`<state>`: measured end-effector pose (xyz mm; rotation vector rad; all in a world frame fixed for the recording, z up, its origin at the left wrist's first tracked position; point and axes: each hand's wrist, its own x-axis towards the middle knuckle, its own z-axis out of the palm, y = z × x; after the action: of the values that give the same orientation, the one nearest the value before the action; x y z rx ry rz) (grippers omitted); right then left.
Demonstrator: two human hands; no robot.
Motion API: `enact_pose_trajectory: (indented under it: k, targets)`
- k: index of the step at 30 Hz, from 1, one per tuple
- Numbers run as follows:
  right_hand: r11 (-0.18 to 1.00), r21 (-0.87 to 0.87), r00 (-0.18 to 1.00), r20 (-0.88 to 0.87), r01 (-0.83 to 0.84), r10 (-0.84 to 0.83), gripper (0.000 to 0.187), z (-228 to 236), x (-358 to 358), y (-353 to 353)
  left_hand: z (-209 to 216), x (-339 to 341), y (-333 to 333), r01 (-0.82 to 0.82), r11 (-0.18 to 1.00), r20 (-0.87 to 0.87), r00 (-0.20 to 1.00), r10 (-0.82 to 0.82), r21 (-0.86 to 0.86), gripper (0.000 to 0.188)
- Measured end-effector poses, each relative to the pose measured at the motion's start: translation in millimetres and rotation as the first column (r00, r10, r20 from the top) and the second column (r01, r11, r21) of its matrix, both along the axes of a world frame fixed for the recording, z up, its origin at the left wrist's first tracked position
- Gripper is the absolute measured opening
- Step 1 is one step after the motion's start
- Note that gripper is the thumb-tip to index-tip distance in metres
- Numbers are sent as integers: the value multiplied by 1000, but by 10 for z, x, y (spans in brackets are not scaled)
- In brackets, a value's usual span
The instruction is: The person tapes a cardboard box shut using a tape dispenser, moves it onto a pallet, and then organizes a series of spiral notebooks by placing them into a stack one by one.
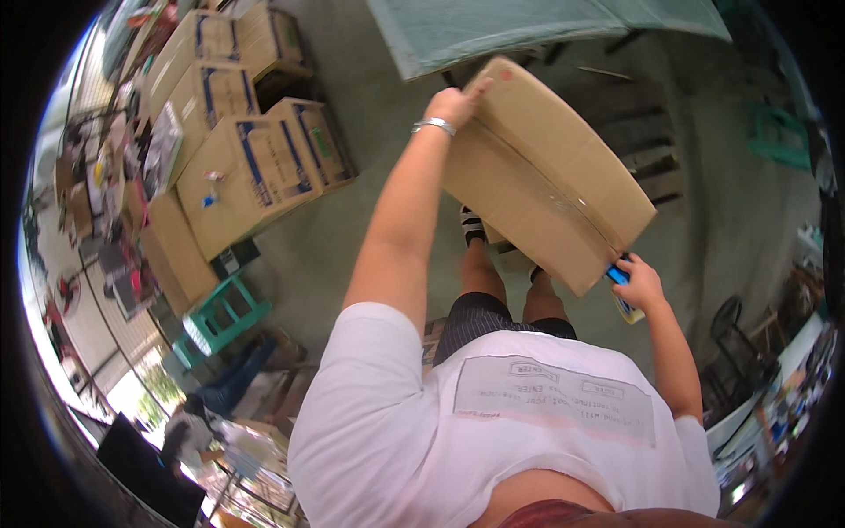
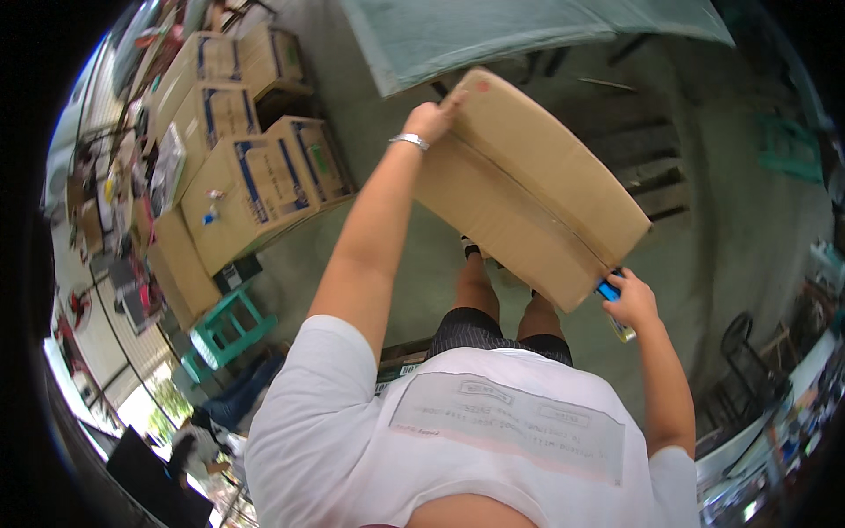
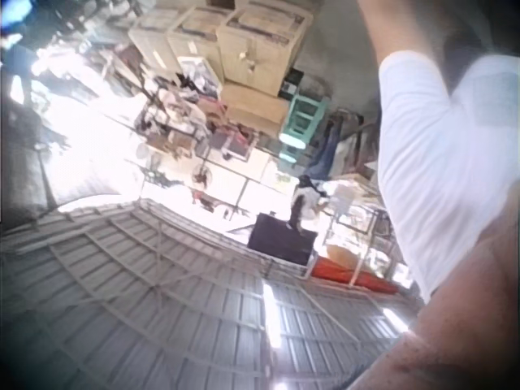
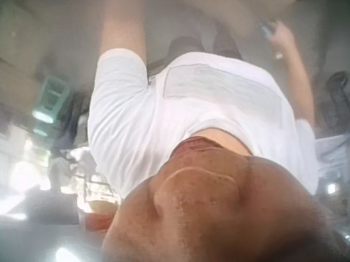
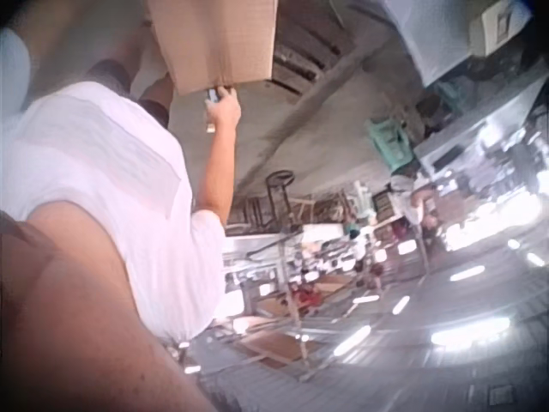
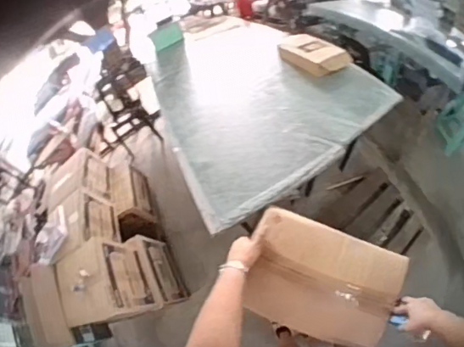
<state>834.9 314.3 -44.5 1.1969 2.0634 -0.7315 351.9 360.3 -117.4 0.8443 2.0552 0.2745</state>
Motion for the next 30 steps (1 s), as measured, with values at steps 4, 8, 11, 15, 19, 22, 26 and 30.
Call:
enact_pose_trajectory:
  k: [4, 8, 11, 15, 19, 22, 26, 30]
  targets:
    - [946, -169, 961, 76, 276, -267, 50, -94, 36, 113, 112, 690, -498, 263, 882, -585, 811, 18, 391, 88]
    - [970, -183, 951, 293, 158, -99, 53, -370, -178, 257, 3, 1234, -1124, 509, 613, -573, 812, -109, 605, 69]
    - [976, -186, 922, 348, -111, 171, 53, 290, -481, 399, -139, 611, -1652, 326, 550, -430, 900, 68, 769, 56]
    - [988, -54, 900, 422, 147, -111, 47, 1349, -1466, 739, -211, -1467, -2491, -467, 482, -180, 553, 813, 742, 25]
    - [895, 438, 959, -212, -80, 190, 32, 1367, -2216, 1112, -529, -3486, -3373, -391, 493, -373, 344, 861, 777, 37]
    - [739, 650, 725, -422, -178, 545, 36, 905, -2946, 1347, -572, -4294, -3488, -455, 785, -729, 345, 591, 421, 51]
    - [536, 803, 557, -328, -261, 763, 44, 200, -3773, 1676, -786, -4585, -3370, -789, 325, 74, 421, 904, 521, 54]
    - [518, 841, 516, -378, -155, 769, 39, -168, -4291, 1746, -710, -5081, -3929, -875, 334, -46, 340, 939, 351, 52]
